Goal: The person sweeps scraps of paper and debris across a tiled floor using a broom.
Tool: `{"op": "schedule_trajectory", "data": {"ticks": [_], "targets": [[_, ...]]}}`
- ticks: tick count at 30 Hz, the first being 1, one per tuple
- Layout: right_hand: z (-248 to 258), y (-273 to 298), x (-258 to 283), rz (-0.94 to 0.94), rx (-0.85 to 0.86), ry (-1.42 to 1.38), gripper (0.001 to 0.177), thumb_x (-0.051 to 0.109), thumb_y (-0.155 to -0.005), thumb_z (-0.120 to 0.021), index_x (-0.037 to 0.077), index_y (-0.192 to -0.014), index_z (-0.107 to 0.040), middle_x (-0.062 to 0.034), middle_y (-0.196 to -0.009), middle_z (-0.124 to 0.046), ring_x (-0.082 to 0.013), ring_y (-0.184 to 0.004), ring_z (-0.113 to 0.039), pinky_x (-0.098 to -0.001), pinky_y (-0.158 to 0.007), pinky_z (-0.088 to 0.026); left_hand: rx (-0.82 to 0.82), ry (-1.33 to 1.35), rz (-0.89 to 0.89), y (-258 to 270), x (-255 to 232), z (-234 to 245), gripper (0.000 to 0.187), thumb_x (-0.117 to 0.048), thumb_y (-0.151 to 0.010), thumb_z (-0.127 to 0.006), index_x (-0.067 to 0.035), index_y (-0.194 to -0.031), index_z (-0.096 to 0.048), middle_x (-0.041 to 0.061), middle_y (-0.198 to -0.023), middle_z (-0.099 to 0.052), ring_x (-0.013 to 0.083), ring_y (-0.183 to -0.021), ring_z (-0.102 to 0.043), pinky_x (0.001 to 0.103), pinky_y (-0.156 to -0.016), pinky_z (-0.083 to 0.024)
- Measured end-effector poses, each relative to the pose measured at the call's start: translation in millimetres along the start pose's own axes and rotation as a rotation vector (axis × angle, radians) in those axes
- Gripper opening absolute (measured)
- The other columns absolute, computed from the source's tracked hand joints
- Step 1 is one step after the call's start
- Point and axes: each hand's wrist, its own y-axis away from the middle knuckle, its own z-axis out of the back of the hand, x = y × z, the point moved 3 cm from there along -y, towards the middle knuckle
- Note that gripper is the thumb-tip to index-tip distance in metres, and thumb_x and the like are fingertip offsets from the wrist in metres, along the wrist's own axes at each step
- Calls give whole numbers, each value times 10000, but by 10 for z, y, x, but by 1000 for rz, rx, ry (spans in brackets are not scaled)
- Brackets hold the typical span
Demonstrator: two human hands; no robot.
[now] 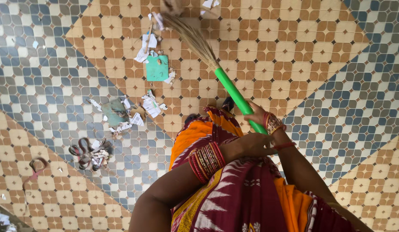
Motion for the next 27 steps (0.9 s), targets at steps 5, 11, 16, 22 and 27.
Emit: {"op": "schedule_trajectory", "data": {"ticks": [5,11,16,22,27], "targets": [[487,489,-733,150,-176,-174,772,98,-876,-729,103,-1567,-384,-106,-1027,-685,-163,-757,-689,-332,-613,-610,69,21,-10,-103,-53,26,514,-449,-952,-580,-56,-1276,-647,190,-1026,-750,351,-954,-739,443,-867,-564],[1109,623,-1248,-131,-349,-302,573,112,-859,-706,41,-1383,-485,-180,-924,-668,-240,-671,-676,-412,-576,-613,85,71,58,-232,37,-7,538,-476,-929,-602,-54,-1261,-630,134,-1073,-772,314,-950,-760,414,-868,-577],[1199,85,-1058,-246,-308,-257,497,207,-893,-683,19,-1333,-549,-190,-922,-705,-283,-682,-683,-437,-603,-595,54,59,65,-265,-13,-21,538,-480,-938,-616,-57,-1270,-631,139,-1104,-762,308,-988,-741,412,-887,-569],[284,-773,-434,-44,-127,161,521,217,-905,-734,-49,-1301,-525,-169,-948,-737,-253,-761,-744,-405,-666,-667,33,78,108,-303,-200,76,472,-432,-940,-569,-75,-1223,-692,155,-1111,-749,304,-950,-756,415,-868,-571],[330,-844,-2,28,18,-75,737,121,-841,-704,68,-1497,-372,-166,-998,-698,-219,-697,-694,-394,-601,-636,-85,139,-31,-391,-205,114,503,-445,-955,-600,-26,-1223,-673,171,-1149,-753,324,-1083,-723,407,-944,-560]]}}
